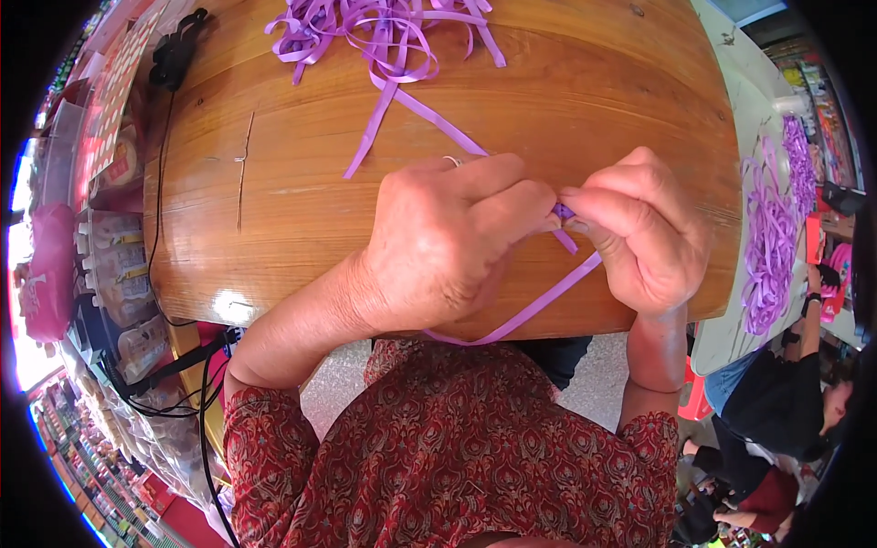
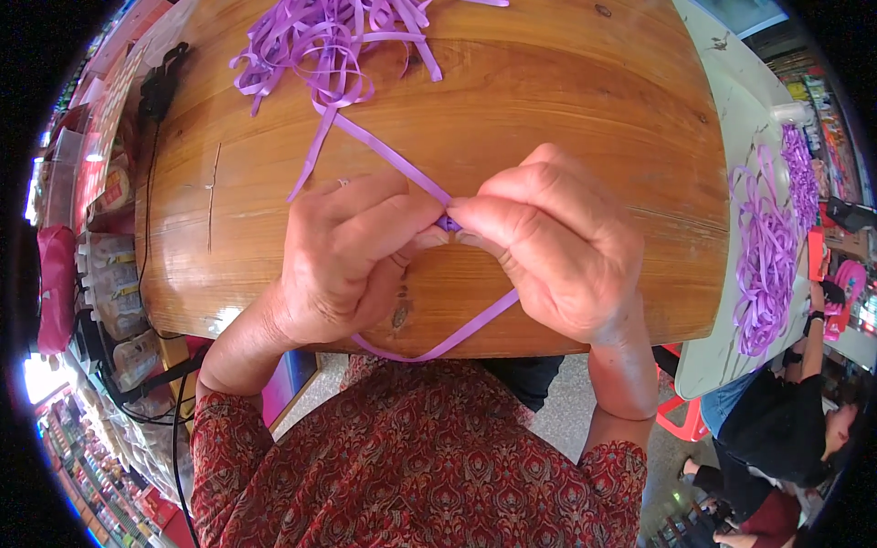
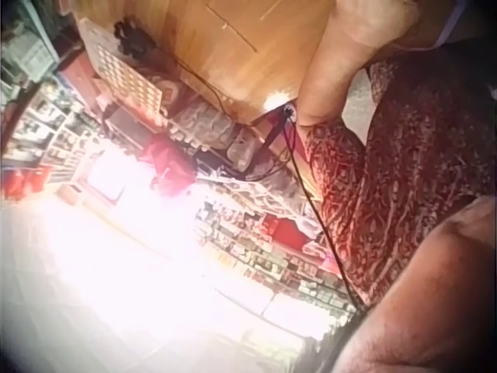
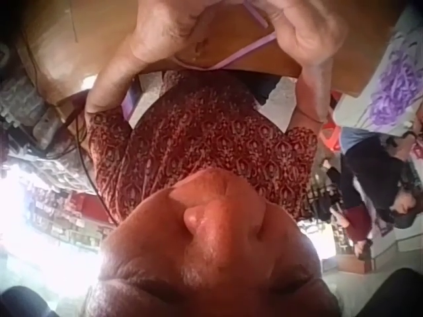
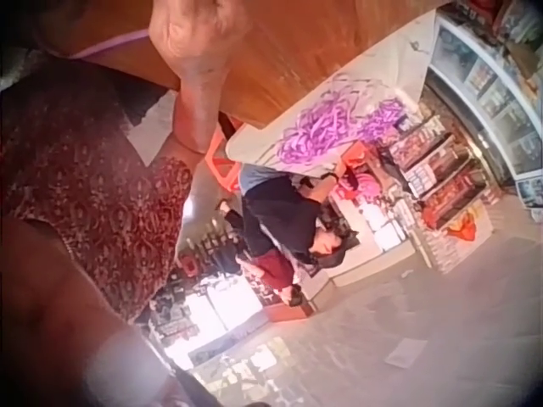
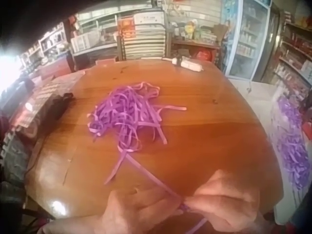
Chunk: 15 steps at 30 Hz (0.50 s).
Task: The person rolls a purple ribbon by hand to form a small bud and then ties a series of knots along the length of another ribbon. They repeatedly thread the knotted ribbon through the bud to secure it, eventually placing the finished piece onto a pile.
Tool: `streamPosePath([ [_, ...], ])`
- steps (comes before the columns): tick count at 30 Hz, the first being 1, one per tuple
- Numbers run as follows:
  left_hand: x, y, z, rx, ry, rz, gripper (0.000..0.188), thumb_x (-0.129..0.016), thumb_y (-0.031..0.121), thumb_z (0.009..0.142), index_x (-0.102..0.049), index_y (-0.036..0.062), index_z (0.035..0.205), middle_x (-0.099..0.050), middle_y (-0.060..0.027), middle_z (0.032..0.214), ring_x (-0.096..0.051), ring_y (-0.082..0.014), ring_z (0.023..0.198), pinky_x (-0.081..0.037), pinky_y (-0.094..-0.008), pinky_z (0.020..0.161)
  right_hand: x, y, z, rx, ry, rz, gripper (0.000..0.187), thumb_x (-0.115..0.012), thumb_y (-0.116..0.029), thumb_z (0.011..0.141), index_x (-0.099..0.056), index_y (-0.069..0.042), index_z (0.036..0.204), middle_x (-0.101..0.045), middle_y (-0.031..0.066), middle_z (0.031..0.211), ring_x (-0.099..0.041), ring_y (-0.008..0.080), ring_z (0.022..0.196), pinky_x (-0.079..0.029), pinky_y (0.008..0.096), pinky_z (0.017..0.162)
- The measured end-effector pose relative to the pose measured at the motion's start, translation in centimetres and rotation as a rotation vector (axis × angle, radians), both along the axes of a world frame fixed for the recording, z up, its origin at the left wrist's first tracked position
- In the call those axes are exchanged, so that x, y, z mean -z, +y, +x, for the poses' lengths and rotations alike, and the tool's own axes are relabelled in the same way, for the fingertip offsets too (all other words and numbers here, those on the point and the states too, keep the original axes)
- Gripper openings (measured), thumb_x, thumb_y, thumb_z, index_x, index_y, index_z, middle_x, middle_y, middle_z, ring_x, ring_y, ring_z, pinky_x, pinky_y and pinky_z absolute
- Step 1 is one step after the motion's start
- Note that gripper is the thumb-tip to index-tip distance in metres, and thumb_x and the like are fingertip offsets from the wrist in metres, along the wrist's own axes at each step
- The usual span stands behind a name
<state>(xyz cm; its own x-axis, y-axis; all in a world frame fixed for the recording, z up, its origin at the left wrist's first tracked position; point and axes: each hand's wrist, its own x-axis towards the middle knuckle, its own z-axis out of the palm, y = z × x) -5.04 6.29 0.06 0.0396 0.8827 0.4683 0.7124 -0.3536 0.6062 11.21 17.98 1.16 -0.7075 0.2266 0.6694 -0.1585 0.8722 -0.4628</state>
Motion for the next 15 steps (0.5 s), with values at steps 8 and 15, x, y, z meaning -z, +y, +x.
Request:
streamPosePath([
  [8, 1.7, 0.2, 0.3, -0.057, 0.107, 0.079, 0.017, -0.060, 0.015, 0.062, -0.055, 0.0084, 0.077, -0.047, -0.0033, 0.067, -0.052, -0.0221, 0.051, -0.041, -0.0337, 0.043, 0.8, -0.2, -0.1, 0.009, -0.030, 0.020, 0.015, -0.071, 0.000, 0.069, -0.064, 0.004, 0.081, -0.056, 0.0107, 0.072, -0.053, 0.0208, 0.060, -0.040, 0.0290, 0.051],
  [15, -0.4, -0.2, 0.3, 0.008, 0.109, -0.035, 0.019, -0.064, -0.005, 0.066, -0.059, -0.0006, 0.084, -0.058, -0.0110, 0.076, -0.058, -0.0300, 0.063, -0.046, -0.0352, 0.052, 0.1, 0.2, 0.3, -0.061, -0.227, -0.384, 0.012, -0.070, 0.000, 0.074, -0.064, 0.001, 0.084, -0.059, 0.0089, 0.072, -0.058, 0.0188, 0.062, -0.043, 0.0265, 0.053],
])
